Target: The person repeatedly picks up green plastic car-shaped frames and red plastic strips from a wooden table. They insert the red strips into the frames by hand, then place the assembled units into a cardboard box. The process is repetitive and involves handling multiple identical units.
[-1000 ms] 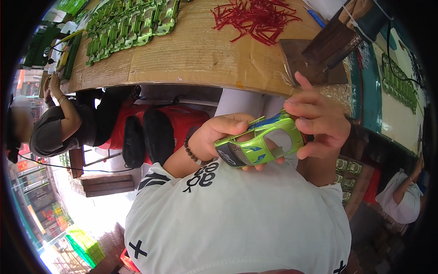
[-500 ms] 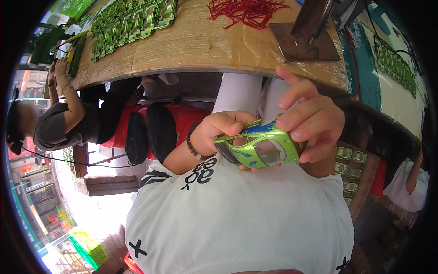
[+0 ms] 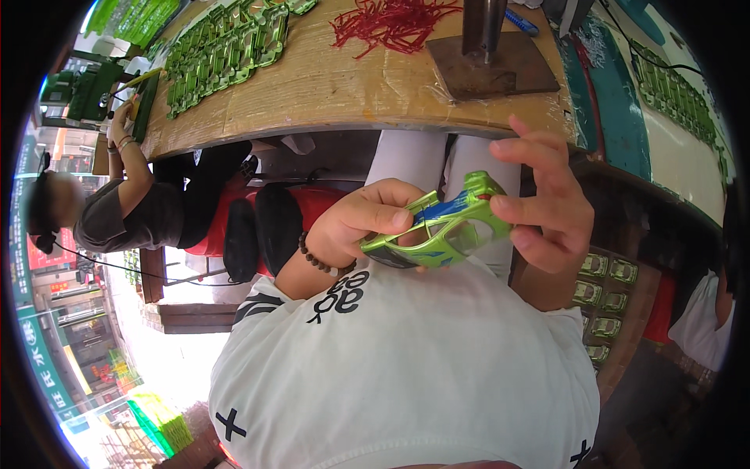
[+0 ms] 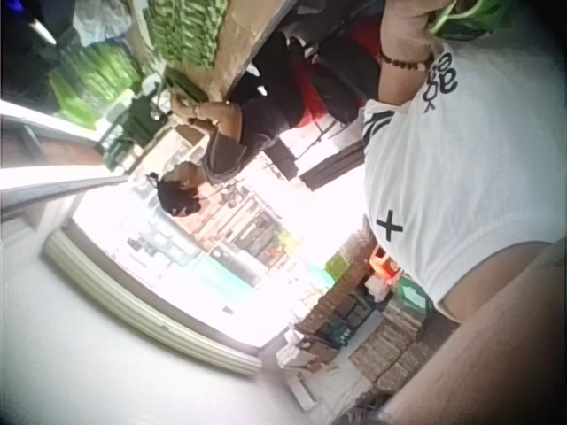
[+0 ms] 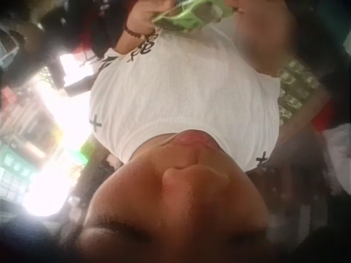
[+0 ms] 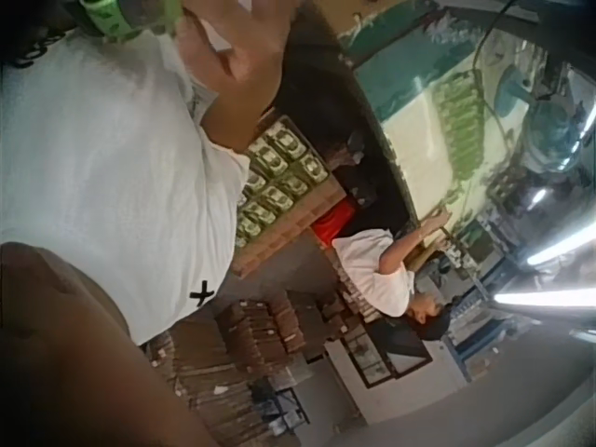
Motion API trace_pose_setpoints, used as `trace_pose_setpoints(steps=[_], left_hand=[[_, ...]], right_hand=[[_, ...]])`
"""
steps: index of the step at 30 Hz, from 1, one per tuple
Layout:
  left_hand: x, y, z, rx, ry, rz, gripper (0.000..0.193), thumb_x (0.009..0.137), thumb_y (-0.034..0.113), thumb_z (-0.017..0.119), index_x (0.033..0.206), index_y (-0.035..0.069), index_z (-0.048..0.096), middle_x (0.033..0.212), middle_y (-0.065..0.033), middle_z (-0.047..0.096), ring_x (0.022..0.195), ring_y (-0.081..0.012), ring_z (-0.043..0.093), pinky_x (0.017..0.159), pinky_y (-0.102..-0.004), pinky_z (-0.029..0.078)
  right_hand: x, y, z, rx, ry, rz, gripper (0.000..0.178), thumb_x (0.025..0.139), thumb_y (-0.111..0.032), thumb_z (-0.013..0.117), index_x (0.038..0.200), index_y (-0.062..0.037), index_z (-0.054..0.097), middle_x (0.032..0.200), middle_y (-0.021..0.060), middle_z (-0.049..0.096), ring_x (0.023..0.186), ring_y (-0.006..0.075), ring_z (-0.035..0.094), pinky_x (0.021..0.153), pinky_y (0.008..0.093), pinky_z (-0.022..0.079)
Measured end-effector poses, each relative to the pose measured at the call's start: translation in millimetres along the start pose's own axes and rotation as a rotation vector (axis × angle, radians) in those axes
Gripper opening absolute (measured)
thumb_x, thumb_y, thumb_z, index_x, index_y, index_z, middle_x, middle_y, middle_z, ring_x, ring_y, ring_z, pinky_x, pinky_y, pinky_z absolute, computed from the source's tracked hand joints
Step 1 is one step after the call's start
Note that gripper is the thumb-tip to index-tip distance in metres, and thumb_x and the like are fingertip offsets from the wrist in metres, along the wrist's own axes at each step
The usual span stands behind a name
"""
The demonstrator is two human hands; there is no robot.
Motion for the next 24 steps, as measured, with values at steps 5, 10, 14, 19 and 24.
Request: trace_pose_setpoints(steps=[5, 10, 14, 19, 24], left_hand=[[18.8, 32.7, 1.3, 0.623, 0.523, 0.194, 0.018, 0.085, 0.013, 0.058, 0.088, -0.006, 0.059, 0.088, -0.0048, 0.056, 0.077, -0.012, 0.051, 0.068, -0.0268, 0.043], [48.7, 26.5, -2.6, 1.215, 0.488, 0.341, 0.018, 0.082, 0.011, 0.06, 0.093, -0.002, 0.057, 0.114, -0.0172, 0.05, 0.084, -0.0217, 0.054, 0.071, -0.0298, 0.044], [63.7, 27.0, 10.2, 1.579, 0.409, 0.337, 0.057, 0.07, 0.028, 0.066, 0.115, 0.0, 0.044, 0.111, -0.0249, 0.048, 0.093, -0.0419, 0.054, 0.075, -0.041, 0.045], [67.0, 36.1, 7.7, 1.481, 0.32, -0.044, 0.074, 0.07, 0.033, 0.068, 0.125, -0.001, 0.03, 0.117, -0.0253, 0.048, 0.084, -0.0351, 0.058, 0.067, -0.0364, 0.048], [46.7, 67.8, -15.2, 1.05, 0.32, -0.049, 0.074, 0.073, 0.035, 0.066, 0.127, 0.0, 0.029, 0.119, -0.0166, 0.051, 0.087, -0.0174, 0.056, 0.066, -0.0261, 0.047]], right_hand=[[-21.8, 29.7, 4.0, -0.006, 0.293, 0.283, 0.043, 0.075, -0.012, 0.065, 0.115, -0.0024, 0.053, 0.12, 0.0181, 0.049, 0.111, 0.0295, 0.045, 0.091, 0.0402, 0.038], [-45.9, 64.7, 26.1, 0.592, 0.647, 0.474, 0.055, 0.079, -0.003, 0.064, 0.126, -0.0022, 0.035, 0.131, 0.0153, 0.036, 0.115, 0.0244, 0.044, 0.09, 0.0364, 0.043], [-62.4, 72.2, 17.5, 0.527, 0.769, 0.609, 0.052, 0.079, 0.002, 0.061, 0.125, -0.0011, 0.037, 0.129, 0.016, 0.038, 0.112, 0.0241, 0.047, 0.089, 0.0355, 0.044], [-58.1, 83.1, 21.0, 0.493, 0.875, 0.617, 0.045, 0.081, 0.001, 0.058, 0.122, 0.0022, 0.04, 0.124, 0.0155, 0.045, 0.109, 0.021, 0.05, 0.087, 0.0317, 0.046], [-46.2, 94.8, 32.3, 1.38, 0.792, 0.721, 0.039, 0.09, -0.02, 0.047, 0.122, 0.0033, 0.041, 0.121, 0.0185, 0.048, 0.112, 0.0265, 0.049, 0.088, 0.0361, 0.049]])
Point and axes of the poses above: each hand's wrist, its own x-axis towards the middle knuckle, its own z-axis out of the palm, y = z × x, the point moved 7 cm from there along x, towards the middle knuckle
